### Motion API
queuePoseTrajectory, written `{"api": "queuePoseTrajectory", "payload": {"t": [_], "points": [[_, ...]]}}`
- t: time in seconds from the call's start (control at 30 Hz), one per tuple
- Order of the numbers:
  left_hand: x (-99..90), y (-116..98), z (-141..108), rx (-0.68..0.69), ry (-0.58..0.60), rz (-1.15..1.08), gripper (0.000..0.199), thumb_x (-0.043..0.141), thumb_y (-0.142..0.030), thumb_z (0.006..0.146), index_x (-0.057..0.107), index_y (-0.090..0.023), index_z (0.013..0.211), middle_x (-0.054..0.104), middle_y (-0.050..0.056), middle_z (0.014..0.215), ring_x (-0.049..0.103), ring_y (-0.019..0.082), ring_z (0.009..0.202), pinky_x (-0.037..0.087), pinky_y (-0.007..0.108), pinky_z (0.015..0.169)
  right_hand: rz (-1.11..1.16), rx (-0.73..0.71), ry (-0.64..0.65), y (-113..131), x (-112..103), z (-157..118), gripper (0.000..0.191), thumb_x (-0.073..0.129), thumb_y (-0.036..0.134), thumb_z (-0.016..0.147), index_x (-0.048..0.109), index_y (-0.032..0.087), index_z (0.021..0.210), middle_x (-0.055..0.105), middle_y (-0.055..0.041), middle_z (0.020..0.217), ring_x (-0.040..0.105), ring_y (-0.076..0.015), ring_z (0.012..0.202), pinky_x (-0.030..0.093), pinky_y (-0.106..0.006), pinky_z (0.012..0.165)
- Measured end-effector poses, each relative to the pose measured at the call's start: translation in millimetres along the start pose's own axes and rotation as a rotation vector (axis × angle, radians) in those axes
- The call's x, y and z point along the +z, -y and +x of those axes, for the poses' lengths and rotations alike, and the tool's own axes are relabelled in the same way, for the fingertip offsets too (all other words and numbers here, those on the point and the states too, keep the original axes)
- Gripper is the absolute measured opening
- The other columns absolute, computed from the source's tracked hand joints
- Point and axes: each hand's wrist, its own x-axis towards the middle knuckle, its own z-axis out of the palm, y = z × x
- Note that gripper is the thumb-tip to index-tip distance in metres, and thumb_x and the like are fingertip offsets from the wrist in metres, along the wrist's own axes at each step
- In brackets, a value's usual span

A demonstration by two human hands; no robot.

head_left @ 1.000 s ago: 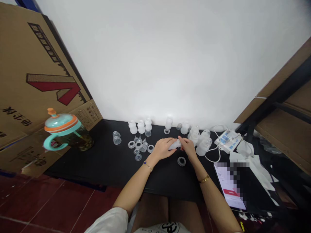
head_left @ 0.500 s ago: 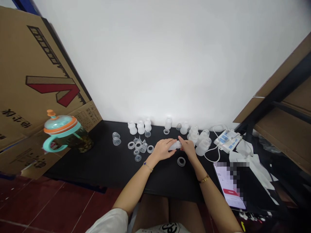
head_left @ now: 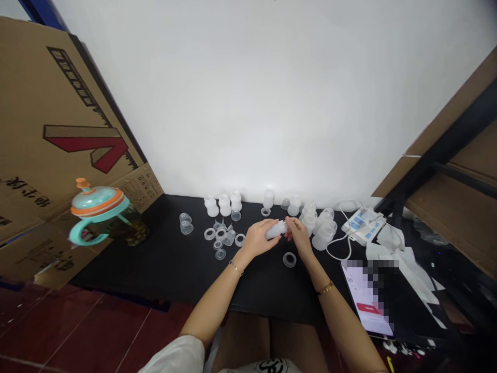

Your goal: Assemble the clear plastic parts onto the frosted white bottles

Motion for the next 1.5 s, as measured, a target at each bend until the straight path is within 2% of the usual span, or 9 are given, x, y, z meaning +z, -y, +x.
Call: {"api": "queuePoseTrajectory", "payload": {"t": [0.1,0.2,0.47,0.63,0.8,1.1,1.5], "points": [[-2.2,-3.0,2.5,-0.086,-0.005,-0.127,0.047,0.075,-0.031,0.081,0.067,-0.024,0.127,0.072,0.006,0.126,0.069,0.024,0.115,0.055,0.039,0.104,0.087,-0.005,0.048,3.5,-0.3,-0.7,0.048,0.075,0.064,0.074,0.076,0.021,0.095,0.069,-0.0046,0.082,0.06,-0.0177,0.068,0.046,-0.023,0.045],[-4.8,-4.1,5.1,-0.154,-0.012,-0.232,0.044,0.077,-0.033,0.08,0.07,-0.023,0.122,0.073,0.007,0.124,0.069,0.025,0.113,0.054,0.04,0.103,0.146,0.0,0.11,6.2,-0.7,-2.5,0.044,0.075,0.059,0.076,0.08,0.022,0.1,0.07,-0.0071,0.101,0.061,-0.0199,0.082,0.051,-0.023,0.049],[-4.7,-2.3,5.8,-0.218,0.004,-0.304,0.044,0.079,-0.033,0.079,0.071,-0.02,0.121,0.073,0.009,0.124,0.069,0.026,0.113,0.053,0.042,0.104,0.211,0.028,0.131,4.3,-2.2,-2.5,0.04,0.078,0.052,0.075,0.08,0.024,0.102,0.072,-0.0065,0.11,0.062,-0.0217,0.089,0.053,-0.026,0.055],[-3.6,-2.7,5.8,-0.226,0.009,-0.299,0.043,0.079,-0.032,0.079,0.072,-0.021,0.121,0.073,0.009,0.124,0.069,0.026,0.114,0.053,0.042,0.105,0.226,0.021,0.109,4.8,-2.1,-2.6,0.034,0.08,0.05,0.073,0.081,0.023,0.095,0.072,-0.0068,0.115,0.063,-0.0218,0.09,0.053,-0.025,0.054],[-2.0,-2.0,5.5,-0.231,0.009,-0.285,0.045,0.079,-0.031,0.078,0.071,-0.021,0.121,0.073,0.008,0.124,0.069,0.026,0.114,0.053,0.042,0.104,0.224,0.018,0.092,3.1,-2.5,-1.3,0.033,0.081,0.049,0.072,0.082,0.024,0.093,0.072,-0.0067,0.115,0.063,-0.0213,0.09,0.052,-0.025,0.054],[0.4,-0.6,4.6,-0.209,0.015,-0.232,0.046,0.078,-0.031,0.079,0.07,-0.021,0.123,0.073,0.008,0.125,0.069,0.026,0.115,0.053,0.042,0.105,0.204,0.012,0.063,-4.3,-3.6,2.1,0.036,0.082,0.052,0.071,0.082,0.023,0.093,0.074,-0.0065,0.103,0.063,-0.02,0.085,0.05,-0.024,0.053],[0.4,-2.1,4.0,-0.198,0.026,-0.187,0.047,0.078,-0.031,0.079,0.069,-0.022,0.124,0.072,0.007,0.126,0.068,0.026,0.116,0.053,0.042,0.105,0.169,-0.006,0.017,-1.1,-1.9,0.2,0.036,0.082,0.052,0.071,0.081,0.021,0.089,0.073,-0.0057,0.091,0.061,-0.0187,0.075,0.049,-0.027,0.053]]}}
